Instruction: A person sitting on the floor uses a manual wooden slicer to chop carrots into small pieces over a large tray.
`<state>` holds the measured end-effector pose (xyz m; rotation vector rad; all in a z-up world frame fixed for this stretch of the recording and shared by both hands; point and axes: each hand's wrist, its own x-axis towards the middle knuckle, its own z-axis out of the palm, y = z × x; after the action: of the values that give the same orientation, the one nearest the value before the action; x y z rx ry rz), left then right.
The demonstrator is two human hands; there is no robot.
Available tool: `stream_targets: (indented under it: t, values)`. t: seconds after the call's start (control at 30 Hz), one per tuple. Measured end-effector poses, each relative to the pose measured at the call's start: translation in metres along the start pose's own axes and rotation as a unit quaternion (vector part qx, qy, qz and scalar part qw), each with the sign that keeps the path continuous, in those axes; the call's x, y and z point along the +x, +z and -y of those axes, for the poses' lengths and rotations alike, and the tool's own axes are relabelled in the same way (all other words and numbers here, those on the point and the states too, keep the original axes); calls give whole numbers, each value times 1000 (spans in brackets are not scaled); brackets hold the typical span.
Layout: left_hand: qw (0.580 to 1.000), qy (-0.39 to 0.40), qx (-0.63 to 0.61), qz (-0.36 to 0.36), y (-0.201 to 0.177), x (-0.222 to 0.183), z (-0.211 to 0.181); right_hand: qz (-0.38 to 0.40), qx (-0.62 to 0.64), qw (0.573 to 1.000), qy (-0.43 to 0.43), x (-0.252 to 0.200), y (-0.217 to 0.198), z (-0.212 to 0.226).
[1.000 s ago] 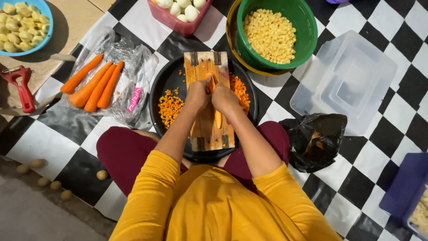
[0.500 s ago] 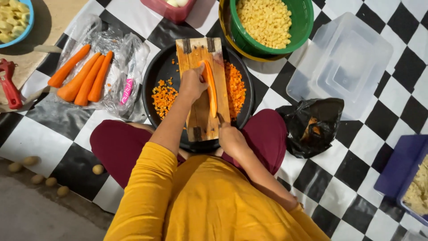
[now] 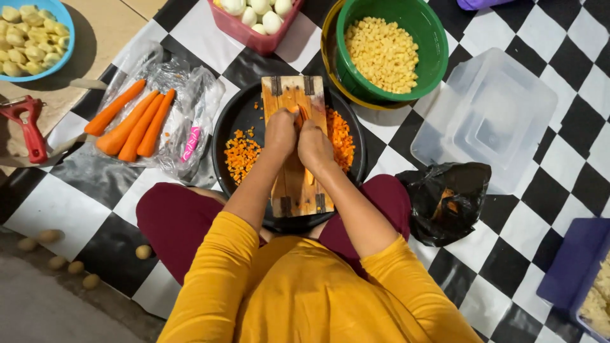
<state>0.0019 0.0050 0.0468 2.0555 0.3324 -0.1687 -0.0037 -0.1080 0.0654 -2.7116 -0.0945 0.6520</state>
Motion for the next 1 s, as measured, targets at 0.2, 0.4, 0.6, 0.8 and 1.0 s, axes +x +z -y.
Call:
stream_targets:
  t: [0.2, 0.4, 0.6, 0.8, 1.0]
  values:
    - [996, 51, 66, 15, -13, -8, -7, 29, 31, 999, 25, -13, -26, 25]
    - [1000, -6, -16, 4, -8, 0, -3, 52, 27, 998, 24, -3, -35, 29]
    - [999, 11, 45, -18, 9, 11, 10, 78, 32, 995, 45, -42, -37, 26]
    - [998, 39, 20, -34, 3, 5, 5, 111, 57, 990, 67, -78, -17, 2]
    - [994, 86, 63, -29, 6, 10, 15, 103, 122, 979, 124, -131, 3, -8]
